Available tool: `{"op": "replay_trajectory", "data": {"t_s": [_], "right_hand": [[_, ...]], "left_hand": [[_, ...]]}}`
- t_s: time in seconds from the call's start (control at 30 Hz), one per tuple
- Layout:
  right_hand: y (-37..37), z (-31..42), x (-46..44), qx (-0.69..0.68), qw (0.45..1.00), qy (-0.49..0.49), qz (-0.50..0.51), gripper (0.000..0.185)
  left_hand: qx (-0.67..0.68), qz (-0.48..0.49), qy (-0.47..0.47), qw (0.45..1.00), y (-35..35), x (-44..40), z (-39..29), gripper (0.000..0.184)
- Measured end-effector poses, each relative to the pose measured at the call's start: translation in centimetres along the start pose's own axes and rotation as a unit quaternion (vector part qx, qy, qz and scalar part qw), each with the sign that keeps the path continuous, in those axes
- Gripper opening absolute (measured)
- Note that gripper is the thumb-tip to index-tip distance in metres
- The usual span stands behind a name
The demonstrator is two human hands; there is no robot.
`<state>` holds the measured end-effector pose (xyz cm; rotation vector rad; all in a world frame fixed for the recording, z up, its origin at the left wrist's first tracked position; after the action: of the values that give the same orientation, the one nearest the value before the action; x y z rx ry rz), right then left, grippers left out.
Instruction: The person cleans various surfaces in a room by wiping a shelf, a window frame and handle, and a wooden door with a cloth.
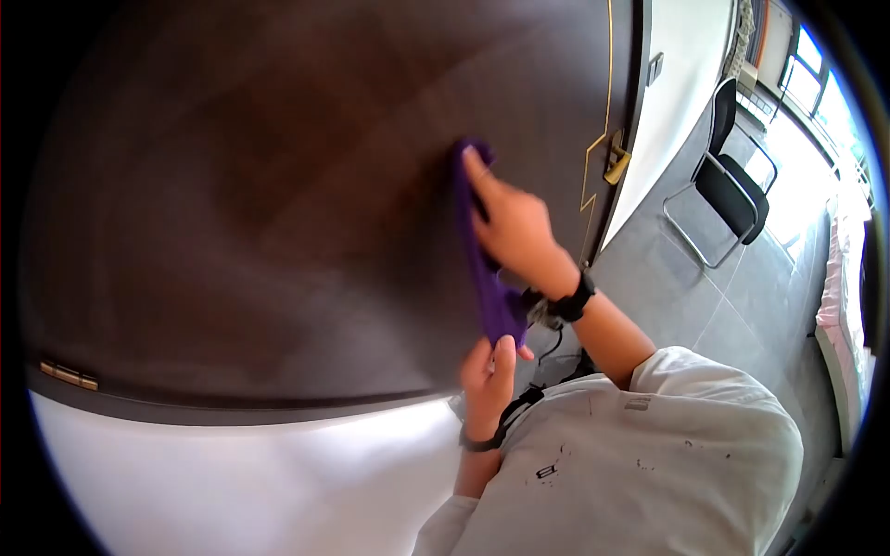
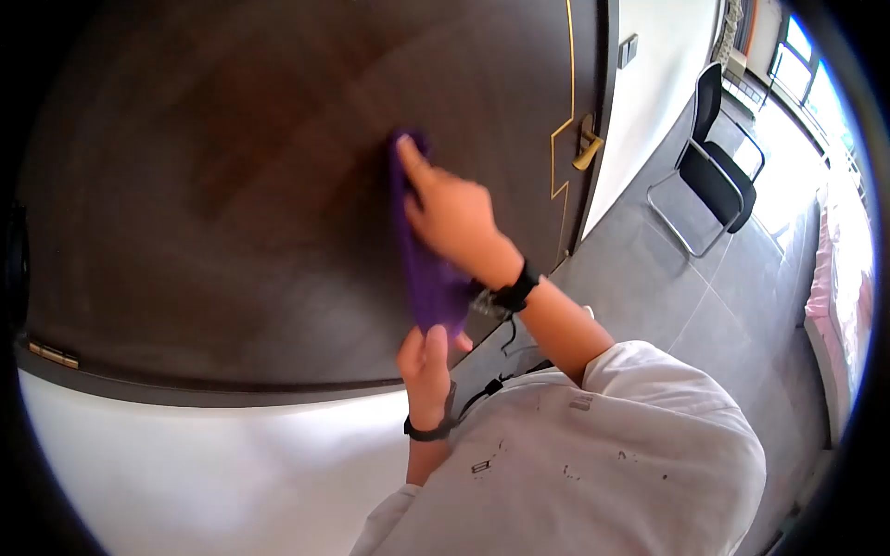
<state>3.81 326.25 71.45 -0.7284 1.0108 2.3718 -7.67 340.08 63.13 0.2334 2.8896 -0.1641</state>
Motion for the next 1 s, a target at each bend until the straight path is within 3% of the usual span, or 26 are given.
{"op": "replay_trajectory", "data": {"t_s": [0.07,0.13,0.17,0.23,0.27,0.33,0.43,0.53,0.67,0.73,0.8,0.83,0.93,1.0], "right_hand": [[1.2,-1.5,-0.3,0.028,0.998,-0.054,0.002,0.064],[0.5,-2.9,-0.3,0.123,0.979,-0.125,0.099,0.063],[0.3,-2.8,-0.1,0.122,0.98,-0.123,0.096,0.063],[-2.2,-1.7,2.1,0.076,0.978,-0.101,0.168,0.073],[-2.5,-0.4,2.7,0.0,0.987,-0.052,0.154,0.072],[-2.4,2.6,3.4,-0.133,0.982,0.075,0.11,0.067],[-2.6,3.9,2.7,-0.096,0.98,0.083,0.151,0.064],[-1.5,1.9,1.5,-0.054,0.991,0.056,0.112,0.063],[-2.0,-3.8,3.1,-0.016,0.993,-0.01,0.117,0.069],[-2.3,-6.3,4.0,-0.006,0.991,-0.049,0.127,0.071],[-3.5,-10.4,5.4,0.072,0.948,-0.214,0.224,0.076],[-3.5,-10.9,5.6,0.071,0.947,-0.215,0.227,0.076],[-3.0,-10.9,5.5,-0.001,0.954,-0.202,0.22,0.072],[-2.0,-8.8,4.7,-0.1,0.975,-0.124,0.155,0.071]], "left_hand": [[-0.026,-0.009,0.036,0.999,0.0,0.0,0.3,0.019],[0.003,-0.009,0.047,0.999,-0.4,-0.5,0.4,0.018],[0.002,-0.008,0.044,0.999,-0.5,-0.6,0.5,0.018],[0.048,0.03,0.023,0.998,-1.0,-0.1,0.7,0.019],[0.026,0.056,-0.032,0.998,-1.6,-0.2,-0.3,0.02],[0.032,0.073,-0.033,0.996,-2.3,0.0,-0.1,0.02],[0.013,0.09,-0.021,0.996,-2.8,0.6,0.5,0.02],[0.069,0.026,-0.006,0.997,-2.3,0.4,0.9,0.021],[0.059,0.059,0.035,0.996,-3.5,0.2,2.8,0.021],[0.059,0.122,0.063,0.989,-5.9,-0.5,3.8,0.021],[0.058,0.117,0.098,0.987,-7.0,-1.3,4.7,0.021],[0.054,0.114,0.133,0.983,-7.4,-1.4,5.4,0.02],[0.07,0.136,0.112,0.982,-8.9,-1.4,4.6,0.02],[0.036,0.158,0.118,0.98,-9.1,-1.3,4.2,0.022]]}}
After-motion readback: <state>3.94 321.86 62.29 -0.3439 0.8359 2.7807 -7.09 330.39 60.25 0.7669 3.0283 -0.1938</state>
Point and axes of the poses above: each hand's wrist, its own x-axis away from the middle knuckle, its own y-axis out of the back of the hand, z = x × y, the point moved 8 cm from there along -x, towards the middle knuckle, and after that the axes turned 3 degrees about -y, right-handed, at the moved point
